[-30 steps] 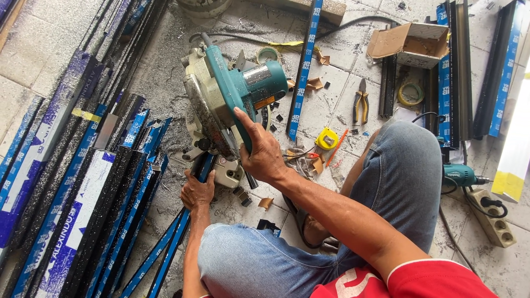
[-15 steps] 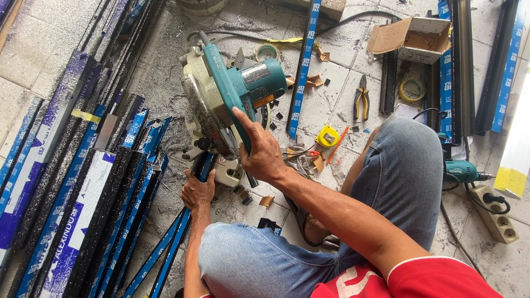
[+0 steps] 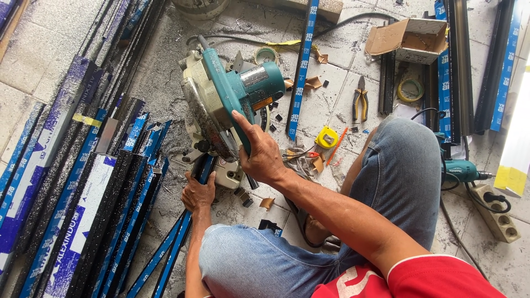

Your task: The person sits on the floor and uses a chop saw to cut several blue and black metal profiles. They measure the profiles with a tape measure, mark them with a pencil, and cut them into smaller pieces, repeating the process multiple times.

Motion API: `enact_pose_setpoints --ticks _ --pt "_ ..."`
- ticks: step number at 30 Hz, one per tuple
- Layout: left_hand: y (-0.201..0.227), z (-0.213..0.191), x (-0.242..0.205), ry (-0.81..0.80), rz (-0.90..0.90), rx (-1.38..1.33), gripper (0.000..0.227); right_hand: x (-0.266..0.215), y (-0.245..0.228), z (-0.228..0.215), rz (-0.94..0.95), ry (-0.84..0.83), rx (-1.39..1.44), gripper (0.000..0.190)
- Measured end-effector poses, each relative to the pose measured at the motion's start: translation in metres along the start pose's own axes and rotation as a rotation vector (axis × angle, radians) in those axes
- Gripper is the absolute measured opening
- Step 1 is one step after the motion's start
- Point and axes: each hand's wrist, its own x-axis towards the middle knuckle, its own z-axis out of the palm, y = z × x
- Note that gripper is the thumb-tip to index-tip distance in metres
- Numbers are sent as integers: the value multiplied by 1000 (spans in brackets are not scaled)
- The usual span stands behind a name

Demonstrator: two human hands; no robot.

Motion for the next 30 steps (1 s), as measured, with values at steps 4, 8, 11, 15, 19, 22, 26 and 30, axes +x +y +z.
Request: enact_pose_setpoints --ticks 4,8,11,15,19,22,26,30 --pt "5 -9 -1 2 7 -23 73 -1 2 2 -3 6 -1 94" --pt "6 -11 -1 -10 1 -23 73 -2 3 2 -6 6 -4 94" --pt "4 -7 0 -24 -3 -17 74 -2 3 3 -15 12 -7 94" --pt "1 -2 1 -47 -11 -11 75 -7 9 5 -33 29 -19 93" --pt "2 -5 1 -49 -17 -17 78 -12 15 12 -44 44 -25 90" --pt "7 -13 -1 -53 -1 -52 74 -17 21 16 -63 61 -23 88" --pt "1 -4 2 -72 -24 -14 82 -21 28 20 -101 84 -26 89" --pt "1 -1 3 -84 -33 -19 80 -26 34 23 -136 106 -50 89"
